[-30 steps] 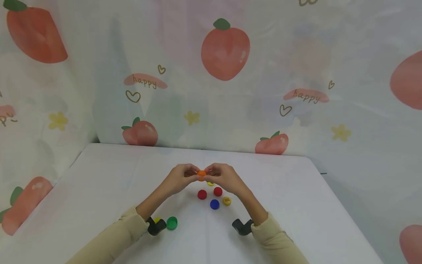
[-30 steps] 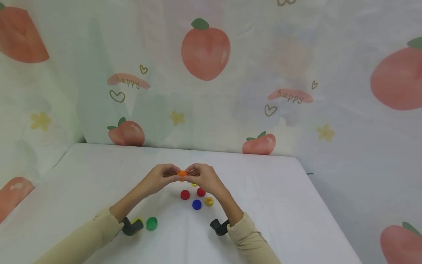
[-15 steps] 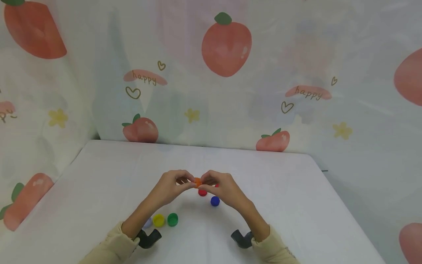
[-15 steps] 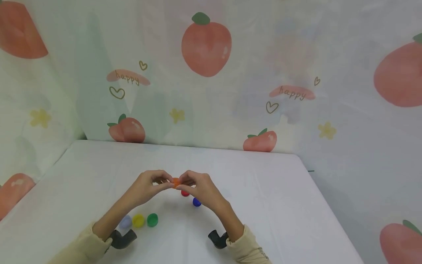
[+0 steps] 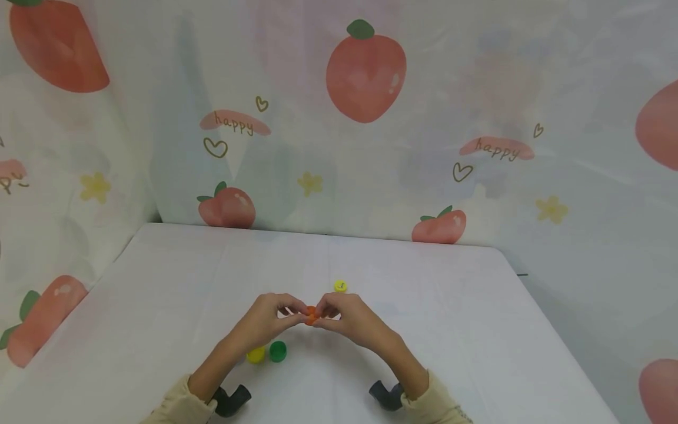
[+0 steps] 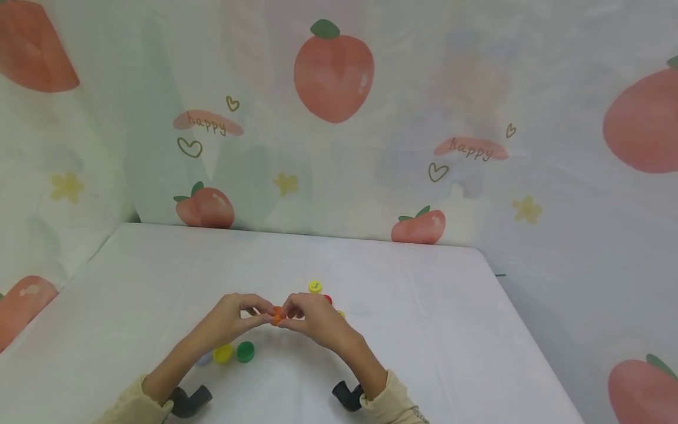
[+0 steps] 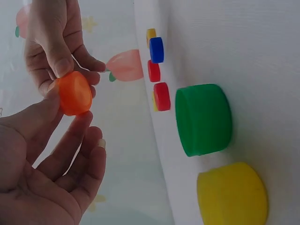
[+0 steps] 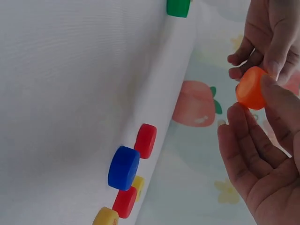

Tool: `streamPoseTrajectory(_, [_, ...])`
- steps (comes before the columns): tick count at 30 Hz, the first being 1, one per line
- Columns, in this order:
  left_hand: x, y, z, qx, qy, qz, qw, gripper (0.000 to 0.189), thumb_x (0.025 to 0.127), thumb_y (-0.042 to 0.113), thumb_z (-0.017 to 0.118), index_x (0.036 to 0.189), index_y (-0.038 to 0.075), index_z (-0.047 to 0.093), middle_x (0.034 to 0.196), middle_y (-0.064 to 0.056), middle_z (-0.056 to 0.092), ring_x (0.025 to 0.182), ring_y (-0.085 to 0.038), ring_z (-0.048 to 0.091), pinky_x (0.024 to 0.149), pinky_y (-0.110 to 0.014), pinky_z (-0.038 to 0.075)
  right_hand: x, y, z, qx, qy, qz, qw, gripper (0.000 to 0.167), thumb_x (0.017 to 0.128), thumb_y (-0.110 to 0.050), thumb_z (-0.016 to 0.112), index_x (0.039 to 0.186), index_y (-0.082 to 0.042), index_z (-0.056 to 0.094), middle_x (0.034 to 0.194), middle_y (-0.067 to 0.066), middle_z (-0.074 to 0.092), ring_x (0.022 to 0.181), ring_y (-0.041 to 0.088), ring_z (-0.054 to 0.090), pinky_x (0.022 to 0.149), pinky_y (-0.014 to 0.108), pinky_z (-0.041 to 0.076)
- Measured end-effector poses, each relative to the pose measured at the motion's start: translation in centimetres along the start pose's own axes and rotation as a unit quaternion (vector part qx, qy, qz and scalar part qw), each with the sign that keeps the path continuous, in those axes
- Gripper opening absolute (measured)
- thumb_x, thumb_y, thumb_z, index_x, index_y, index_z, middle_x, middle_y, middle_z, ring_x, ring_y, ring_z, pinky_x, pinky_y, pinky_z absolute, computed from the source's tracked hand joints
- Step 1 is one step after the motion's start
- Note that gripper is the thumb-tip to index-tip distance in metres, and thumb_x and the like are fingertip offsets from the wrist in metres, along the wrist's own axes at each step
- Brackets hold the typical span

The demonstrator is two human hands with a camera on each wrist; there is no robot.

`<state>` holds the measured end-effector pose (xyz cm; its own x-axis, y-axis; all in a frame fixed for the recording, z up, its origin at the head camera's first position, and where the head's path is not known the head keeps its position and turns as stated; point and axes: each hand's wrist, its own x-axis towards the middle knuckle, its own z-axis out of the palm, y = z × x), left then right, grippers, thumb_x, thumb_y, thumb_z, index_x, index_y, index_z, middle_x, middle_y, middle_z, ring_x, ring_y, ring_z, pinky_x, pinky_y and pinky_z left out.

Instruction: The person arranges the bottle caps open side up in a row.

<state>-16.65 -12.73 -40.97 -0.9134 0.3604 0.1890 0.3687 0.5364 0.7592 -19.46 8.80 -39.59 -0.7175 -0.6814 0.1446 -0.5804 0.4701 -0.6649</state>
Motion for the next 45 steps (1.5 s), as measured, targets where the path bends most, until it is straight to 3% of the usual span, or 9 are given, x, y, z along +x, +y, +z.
streamPoseTrajectory(4, [-0.1, -0.2, 0.1, 0.011, -0.028, -0.002, 0.9996, 0.010, 0.086, 0.024, 0.070, 0.094, 0.019, 0.073, 0.089, 0.014, 0.067, 0.088, -0.010, 0.058, 0.079, -0.039, 0.049, 0.0, -0.1, 0.4, -0.018, -0.029, 0.014, 0.9993, 0.012, 0.082, -0.018, 0.074, 0.088, -0.018, 0.063, 0.086, -0.014, 0.063, 0.082, 0.002, 0.059, 0.074, 0.025, 0.051])
streamPoseTrajectory(11, [-0.4, -0.4, 0.5, 0.039, -0.067, -0.011, 0.9969, 0.008, 0.084, 0.017, 0.072, 0.091, 0.018, 0.072, 0.087, 0.013, 0.065, 0.088, -0.013, 0.059, 0.079, -0.037, 0.050, 0.1, -0.1, 1.3, -0.036, -0.059, 0.029, 0.9972, 0.015, 0.080, -0.017, 0.076, 0.089, -0.017, 0.064, 0.081, -0.016, 0.061, 0.081, 0.001, 0.058, 0.073, 0.020, 0.050])
streamPoseTrajectory(15, [-0.4, -0.5, 0.7, 0.060, -0.077, -0.020, 0.9950, 0.015, 0.080, 0.017, 0.076, 0.091, 0.017, 0.065, 0.084, 0.012, 0.061, 0.084, -0.012, 0.056, 0.077, -0.032, 0.050, 0.3, 0.0, 2.0, -0.031, -0.065, 0.036, 0.9967, 0.025, 0.080, -0.017, 0.076, 0.097, -0.014, 0.059, 0.084, -0.012, 0.061, 0.082, 0.005, 0.059, 0.074, 0.018, 0.049])
streamPoseTrajectory(21, [-0.5, -0.9, 1.1, 0.053, -0.091, -0.031, 0.9939, 0.024, 0.079, 0.012, 0.076, 0.095, 0.013, 0.058, 0.085, 0.007, 0.060, 0.083, -0.014, 0.056, 0.076, -0.028, 0.051, 0.4, -0.3, 2.8, -0.031, -0.085, 0.061, 0.9941, 0.035, 0.080, -0.015, 0.076, 0.108, -0.012, 0.056, 0.091, -0.007, 0.064, 0.084, 0.007, 0.059, 0.073, 0.014, 0.047])
streamPoseTrajectory(30, [-0.7, -1.6, 1.5, 0.066, -0.114, -0.008, 0.9912, 0.032, 0.077, 0.008, 0.077, 0.098, 0.010, 0.053, 0.087, 0.004, 0.061, 0.082, -0.014, 0.058, 0.078, -0.028, 0.051, 0.8, -0.3, 3.7, -0.048, -0.109, 0.084, 0.9893, 0.039, 0.079, -0.015, 0.077, 0.110, -0.011, 0.054, 0.088, -0.006, 0.063, 0.081, 0.004, 0.058, 0.069, 0.012, 0.047])
streamPoseTrajectory(45, [-1.0, -1.8, 1.9, 0.111, -0.131, -0.011, 0.9851, 0.037, 0.075, 0.008, 0.079, 0.097, 0.010, 0.050, 0.085, 0.004, 0.060, 0.076, -0.011, 0.055, 0.071, -0.022, 0.049, 1.0, -0.6, 4.5, -0.080, -0.134, 0.086, 0.9839, 0.036, 0.078, -0.013, 0.078, 0.107, -0.006, 0.058, 0.078, -0.006, 0.056, 0.071, 0.005, 0.052, 0.065, 0.013, 0.046])
